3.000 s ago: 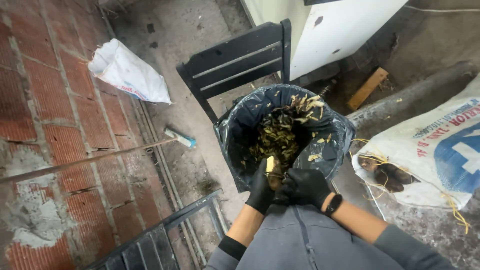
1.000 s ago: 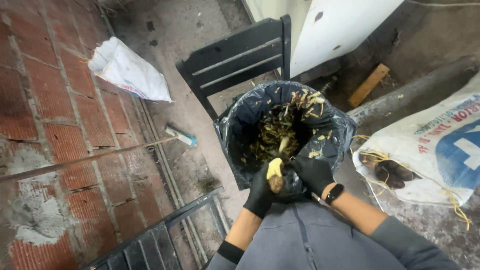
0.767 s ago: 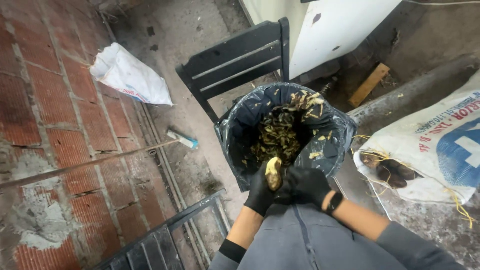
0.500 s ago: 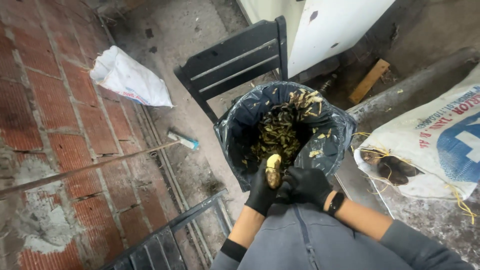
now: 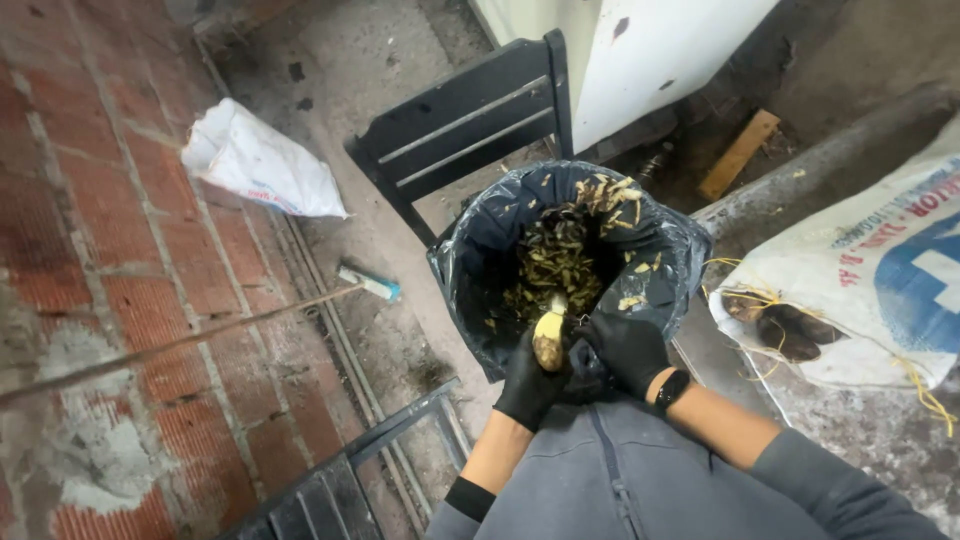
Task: Peeling potatoes over a trash can using a manual peeler.
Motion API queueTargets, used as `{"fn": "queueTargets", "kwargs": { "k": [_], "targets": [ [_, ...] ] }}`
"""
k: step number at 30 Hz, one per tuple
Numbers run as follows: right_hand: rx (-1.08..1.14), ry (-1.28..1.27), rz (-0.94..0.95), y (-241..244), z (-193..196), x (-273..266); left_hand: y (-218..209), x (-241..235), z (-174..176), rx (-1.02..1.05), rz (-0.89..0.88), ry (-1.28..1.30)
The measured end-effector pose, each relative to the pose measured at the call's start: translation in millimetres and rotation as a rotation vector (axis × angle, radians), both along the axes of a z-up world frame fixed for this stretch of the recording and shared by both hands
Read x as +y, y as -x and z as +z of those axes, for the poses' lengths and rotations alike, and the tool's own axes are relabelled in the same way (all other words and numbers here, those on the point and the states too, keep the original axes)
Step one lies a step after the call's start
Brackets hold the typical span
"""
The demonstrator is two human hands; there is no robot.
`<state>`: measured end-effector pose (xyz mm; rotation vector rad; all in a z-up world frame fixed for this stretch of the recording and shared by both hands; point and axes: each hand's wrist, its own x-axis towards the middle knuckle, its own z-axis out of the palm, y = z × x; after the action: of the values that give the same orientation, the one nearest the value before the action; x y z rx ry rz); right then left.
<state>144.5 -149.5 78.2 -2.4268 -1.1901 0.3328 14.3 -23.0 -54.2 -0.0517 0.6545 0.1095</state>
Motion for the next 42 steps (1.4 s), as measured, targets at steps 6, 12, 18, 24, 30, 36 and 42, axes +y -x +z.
{"fn": "queueTargets", "kwargs": {
  "k": [6, 12, 18, 24, 30, 36, 42],
  "targets": [
    [0.023, 0.267, -0.134, 2, -26, -7, 0, 10, 44, 0.094, -0.116, -0.05],
    [0.14, -0.221, -0.122, 1, -16, -13, 2, 18, 53, -0.074, -0.138, -0.027],
    [0.132, 0.004, -0.195, 2, -6, -1, -3, 11, 74, 0.054, -0.059, -0.698],
    [0.061, -0.012, -0.068, 1, -10, 0, 4, 14, 113, 0.174, -0.304, -1.395],
    [0.043, -0.138, 0.107, -17, 0, -2, 17, 9, 111, 0.256, -0.297, -1.512],
    [0.078, -0.163, 0.006, -17, -18, -9, 17, 17, 134, 0.182, -0.231, -1.609],
    [0.126, 0.143, -0.064, -20, -13, -1, 14, 19, 166, 0.229, -0.226, -1.981]
  ]
}}
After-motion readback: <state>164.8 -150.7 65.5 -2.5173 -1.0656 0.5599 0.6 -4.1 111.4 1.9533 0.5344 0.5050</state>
